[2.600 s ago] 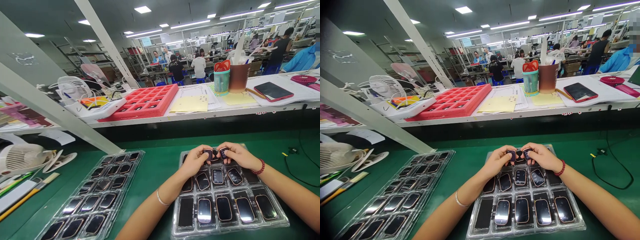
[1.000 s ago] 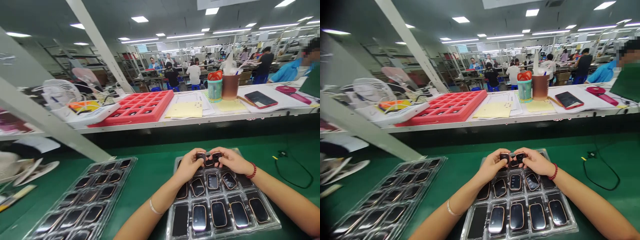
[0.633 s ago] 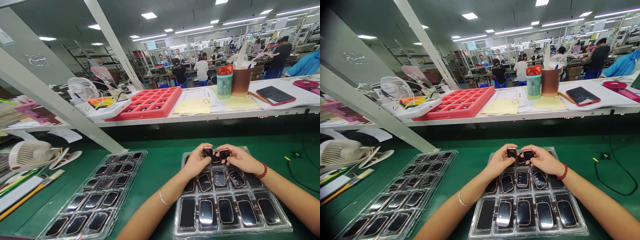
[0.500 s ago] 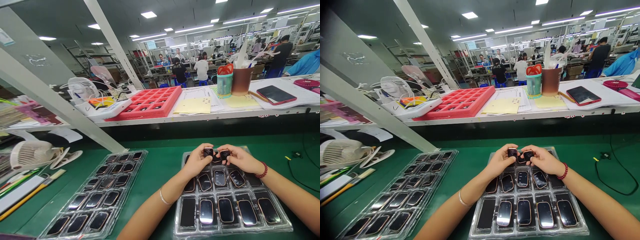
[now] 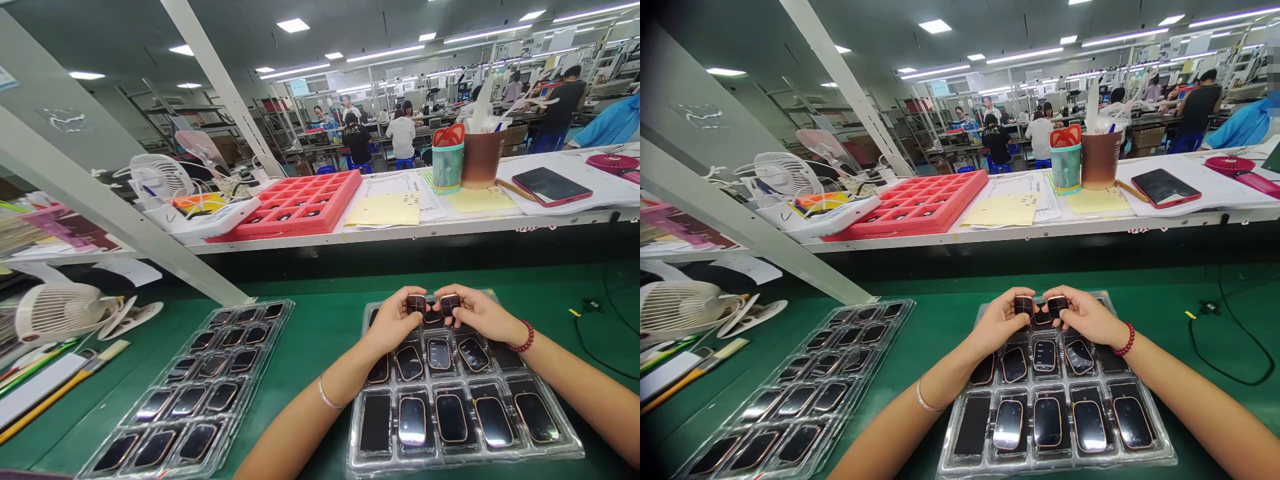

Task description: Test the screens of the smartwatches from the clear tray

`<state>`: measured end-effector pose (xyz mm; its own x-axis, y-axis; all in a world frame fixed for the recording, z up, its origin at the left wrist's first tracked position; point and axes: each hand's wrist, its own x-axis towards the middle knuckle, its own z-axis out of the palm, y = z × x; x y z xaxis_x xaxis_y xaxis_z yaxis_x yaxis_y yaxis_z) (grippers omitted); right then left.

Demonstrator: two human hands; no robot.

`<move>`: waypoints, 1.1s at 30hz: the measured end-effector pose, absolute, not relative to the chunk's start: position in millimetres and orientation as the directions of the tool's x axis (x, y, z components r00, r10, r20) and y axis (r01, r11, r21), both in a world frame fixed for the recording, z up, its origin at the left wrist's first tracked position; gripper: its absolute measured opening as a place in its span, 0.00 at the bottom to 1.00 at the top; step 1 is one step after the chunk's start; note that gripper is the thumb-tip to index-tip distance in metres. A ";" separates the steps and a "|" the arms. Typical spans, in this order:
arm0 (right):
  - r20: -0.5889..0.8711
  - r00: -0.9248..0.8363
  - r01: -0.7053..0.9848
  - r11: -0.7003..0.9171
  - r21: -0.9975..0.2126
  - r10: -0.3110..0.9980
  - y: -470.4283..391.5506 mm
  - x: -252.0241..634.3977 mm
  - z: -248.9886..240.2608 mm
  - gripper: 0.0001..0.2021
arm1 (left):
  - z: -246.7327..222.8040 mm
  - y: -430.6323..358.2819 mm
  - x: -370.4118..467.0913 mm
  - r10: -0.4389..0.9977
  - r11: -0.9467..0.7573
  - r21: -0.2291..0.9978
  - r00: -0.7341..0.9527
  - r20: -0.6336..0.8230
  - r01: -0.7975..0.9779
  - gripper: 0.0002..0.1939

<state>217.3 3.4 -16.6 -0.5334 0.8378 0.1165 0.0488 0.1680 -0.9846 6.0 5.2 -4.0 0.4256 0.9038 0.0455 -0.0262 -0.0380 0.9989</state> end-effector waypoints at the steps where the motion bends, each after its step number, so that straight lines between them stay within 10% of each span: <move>1: 0.124 -0.533 0.049 0.177 -0.983 0.837 3.1 217.3 -16.2 0.20 | -3.9 5.1 5.8 0.905 -0.041 0.999 0.423 0.047 -0.024 0.21; 33: 0.123 -0.541 0.054 0.181 -0.982 0.832 3.3 217.2 -10.6 0.16 | -8.0 8.3 3.9 0.889 -0.037 0.999 0.455 0.047 -0.031 0.18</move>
<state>217.2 3.3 -10.6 -0.5408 0.8321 0.1230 0.0544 0.1806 -0.9821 3.9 8.3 -8.0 0.4546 0.8895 0.0467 -0.0308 -0.0367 0.9989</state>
